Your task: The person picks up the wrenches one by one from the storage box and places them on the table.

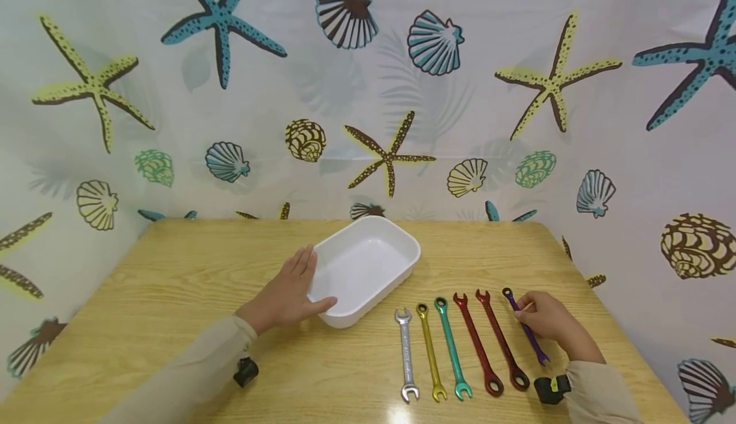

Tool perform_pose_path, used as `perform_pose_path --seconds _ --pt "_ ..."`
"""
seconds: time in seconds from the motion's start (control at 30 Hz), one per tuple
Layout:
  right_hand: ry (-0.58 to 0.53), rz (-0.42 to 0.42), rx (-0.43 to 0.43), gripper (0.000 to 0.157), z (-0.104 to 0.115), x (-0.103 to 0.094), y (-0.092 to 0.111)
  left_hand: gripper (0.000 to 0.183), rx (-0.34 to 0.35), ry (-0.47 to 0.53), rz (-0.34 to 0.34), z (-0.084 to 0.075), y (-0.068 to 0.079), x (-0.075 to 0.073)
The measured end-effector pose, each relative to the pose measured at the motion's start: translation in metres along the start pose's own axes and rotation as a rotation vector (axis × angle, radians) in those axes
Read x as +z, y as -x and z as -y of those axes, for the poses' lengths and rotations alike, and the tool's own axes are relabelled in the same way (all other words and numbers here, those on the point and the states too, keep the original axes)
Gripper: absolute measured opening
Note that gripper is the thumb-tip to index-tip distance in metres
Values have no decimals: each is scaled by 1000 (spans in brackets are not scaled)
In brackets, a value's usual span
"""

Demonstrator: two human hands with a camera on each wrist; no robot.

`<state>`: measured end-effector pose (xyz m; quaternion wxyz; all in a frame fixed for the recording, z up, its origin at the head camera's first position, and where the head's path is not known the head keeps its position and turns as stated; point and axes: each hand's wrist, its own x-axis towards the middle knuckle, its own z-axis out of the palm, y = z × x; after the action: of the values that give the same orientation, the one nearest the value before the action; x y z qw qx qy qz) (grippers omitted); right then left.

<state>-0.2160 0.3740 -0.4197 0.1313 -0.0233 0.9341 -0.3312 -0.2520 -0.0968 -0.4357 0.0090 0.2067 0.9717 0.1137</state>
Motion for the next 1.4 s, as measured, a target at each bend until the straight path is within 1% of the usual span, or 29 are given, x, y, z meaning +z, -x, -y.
perform_pose_path --seconds 0.17,0.33,0.4,0.6,0.67,0.73,0.8,1.0,1.17,1.4 --pt "6 10 -11 23 -3 2 0 107 -1 -4 3 0 1 -2" --pt "16 1 -12 18 -5 10 -2 107 11 12 -9 0 2 -2" --pt "32 -7 -13 17 -4 14 -2 107 8 14 0 1 2 -2" --pt "214 -57 -62 18 2 16 -3 108 -4 7 5 1 1 -1" --pt "260 -64 -49 20 5 16 -4 107 -3 9 1 1 1 0" --pt "275 -60 -30 21 7 16 -4 107 -2 9 -1 1 0 0" --pt "282 -56 -6 21 9 16 -4 107 -1 10 5 0 0 -1" --pt "309 -71 25 19 13 16 -2 106 6 23 3 -1 1 -2" --pt "336 -79 35 20 14 16 0 106 10 14 3 0 0 -1" --pt "308 -81 54 20 11 16 2 106 14 5 -11 -1 1 -2"
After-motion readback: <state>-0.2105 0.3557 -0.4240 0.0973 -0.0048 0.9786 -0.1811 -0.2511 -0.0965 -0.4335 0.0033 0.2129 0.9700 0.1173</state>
